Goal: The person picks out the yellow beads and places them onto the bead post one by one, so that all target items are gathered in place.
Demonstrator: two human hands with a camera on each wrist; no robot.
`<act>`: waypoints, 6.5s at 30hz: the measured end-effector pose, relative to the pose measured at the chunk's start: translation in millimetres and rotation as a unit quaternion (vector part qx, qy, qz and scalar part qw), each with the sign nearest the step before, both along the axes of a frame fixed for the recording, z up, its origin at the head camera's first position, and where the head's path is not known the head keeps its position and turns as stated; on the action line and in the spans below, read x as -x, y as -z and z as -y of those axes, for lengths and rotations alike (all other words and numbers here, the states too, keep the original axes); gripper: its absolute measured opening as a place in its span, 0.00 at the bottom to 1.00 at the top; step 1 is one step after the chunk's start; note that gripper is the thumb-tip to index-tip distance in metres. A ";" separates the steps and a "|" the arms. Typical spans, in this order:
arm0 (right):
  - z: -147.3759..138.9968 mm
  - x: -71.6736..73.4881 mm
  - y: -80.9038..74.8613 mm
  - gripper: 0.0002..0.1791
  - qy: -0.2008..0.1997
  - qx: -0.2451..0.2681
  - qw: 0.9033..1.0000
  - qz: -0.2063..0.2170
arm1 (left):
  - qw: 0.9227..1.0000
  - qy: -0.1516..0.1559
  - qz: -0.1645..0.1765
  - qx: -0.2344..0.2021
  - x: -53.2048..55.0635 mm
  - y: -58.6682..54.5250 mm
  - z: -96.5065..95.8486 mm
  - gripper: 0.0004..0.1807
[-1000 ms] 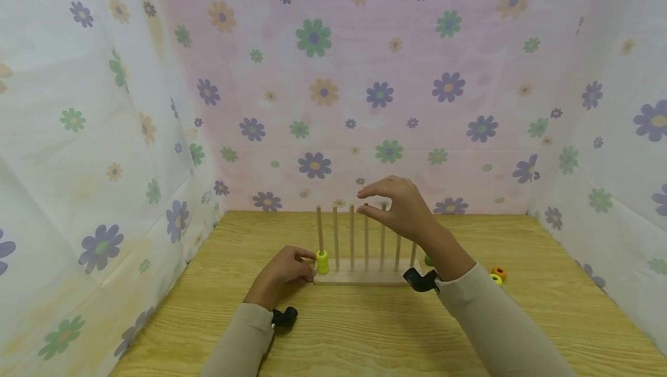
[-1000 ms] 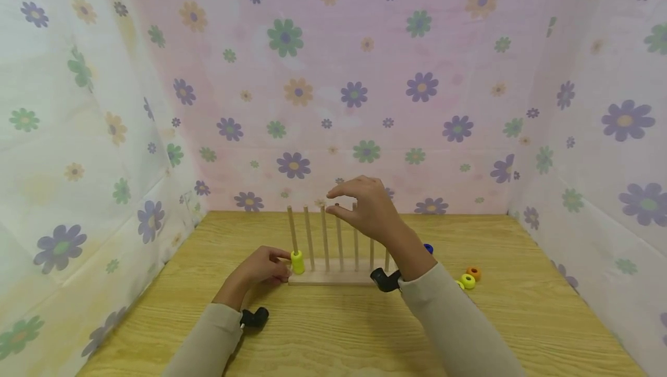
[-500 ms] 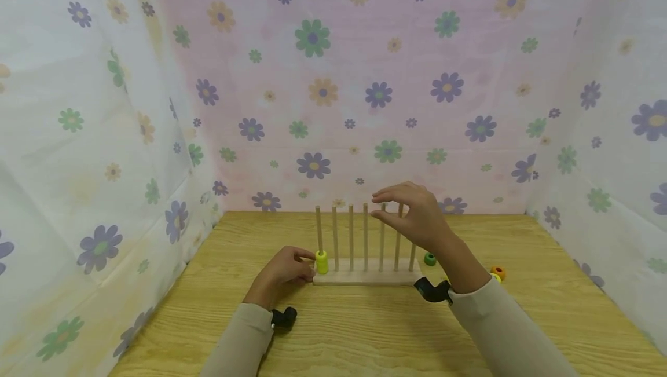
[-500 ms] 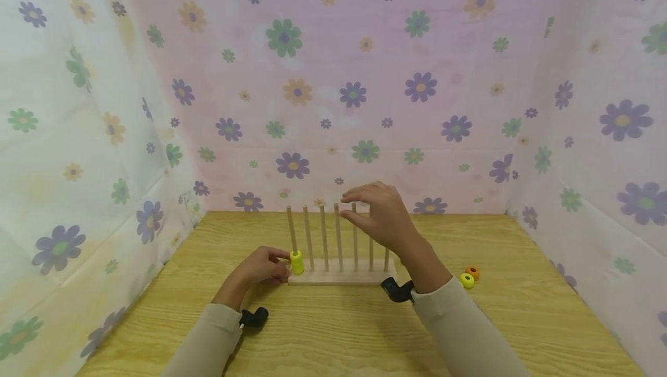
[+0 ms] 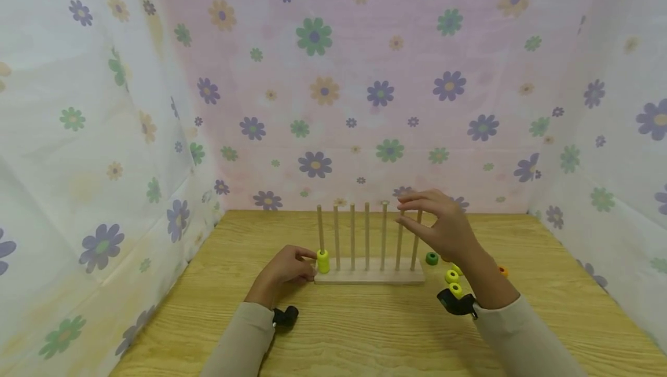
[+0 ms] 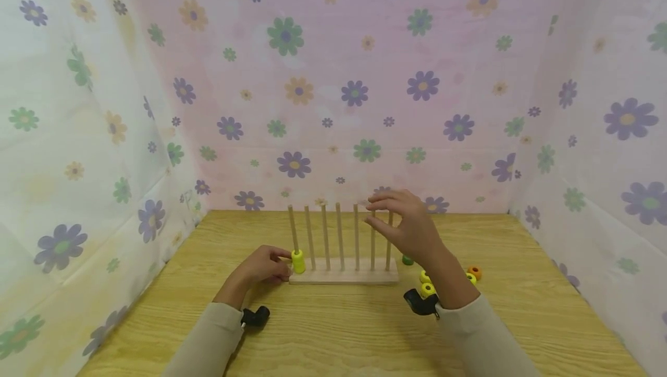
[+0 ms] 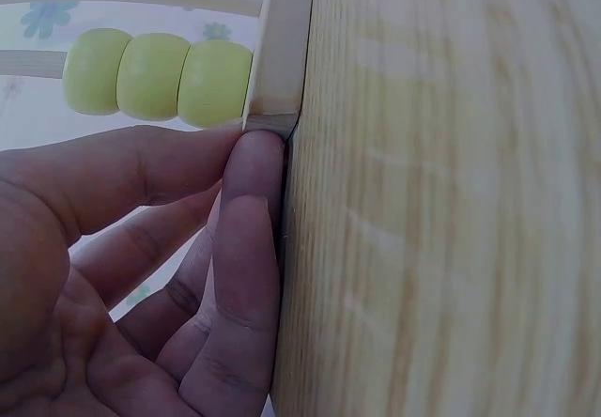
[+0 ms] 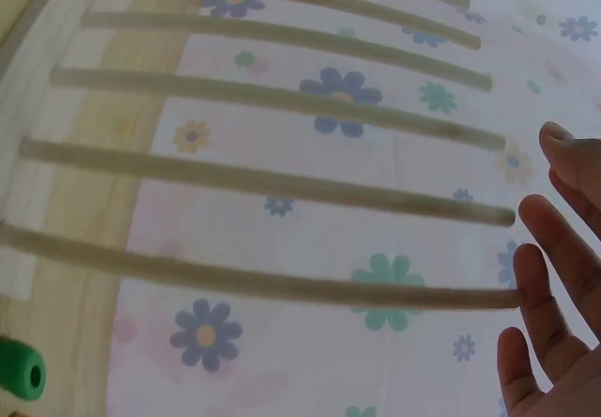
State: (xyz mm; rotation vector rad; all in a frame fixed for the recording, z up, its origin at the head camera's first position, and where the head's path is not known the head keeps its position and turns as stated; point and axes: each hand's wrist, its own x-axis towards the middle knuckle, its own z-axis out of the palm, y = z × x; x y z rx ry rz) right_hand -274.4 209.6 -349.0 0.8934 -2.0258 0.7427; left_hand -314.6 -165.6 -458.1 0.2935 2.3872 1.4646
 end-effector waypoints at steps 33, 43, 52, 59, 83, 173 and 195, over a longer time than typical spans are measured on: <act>-81.4 -9.6 38.3 0.19 0.116 -0.010 0.991 0.066 | 1.000 -0.002 0.002 -0.002 1.4 -1.7 -0.8 0.26; -121.9 -5.1 56.8 0.10 0.129 0.012 0.966 0.223 | 1.000 -0.008 0.005 0.000 0.8 -2.5 -2.5 0.26; -161.3 -0.8 70.4 0.16 0.105 -0.018 0.926 0.363 | 1.000 -0.010 0.002 0.003 0.1 -1.9 -1.9 0.27; -187.4 -3.3 77.6 0.19 0.067 -0.010 0.896 0.439 | 1.000 -0.006 0.002 0.003 2.4 -0.2 -1.4 0.27; -229.0 -5.9 90.2 0.22 -0.026 -0.036 0.808 0.588 | 1.000 0.000 0.002 -0.003 2.0 1.1 0.2 0.26; -186.2 -1.2 88.1 0.19 0.129 -0.129 0.872 0.454 | 1.000 -0.007 0.006 -0.002 5.1 6.5 -1.4 0.26; -166.1 -2.4 70.4 0.20 0.091 -0.112 0.901 0.408 | 1.000 0.002 -0.004 -0.002 2.4 7.8 -3.2 0.26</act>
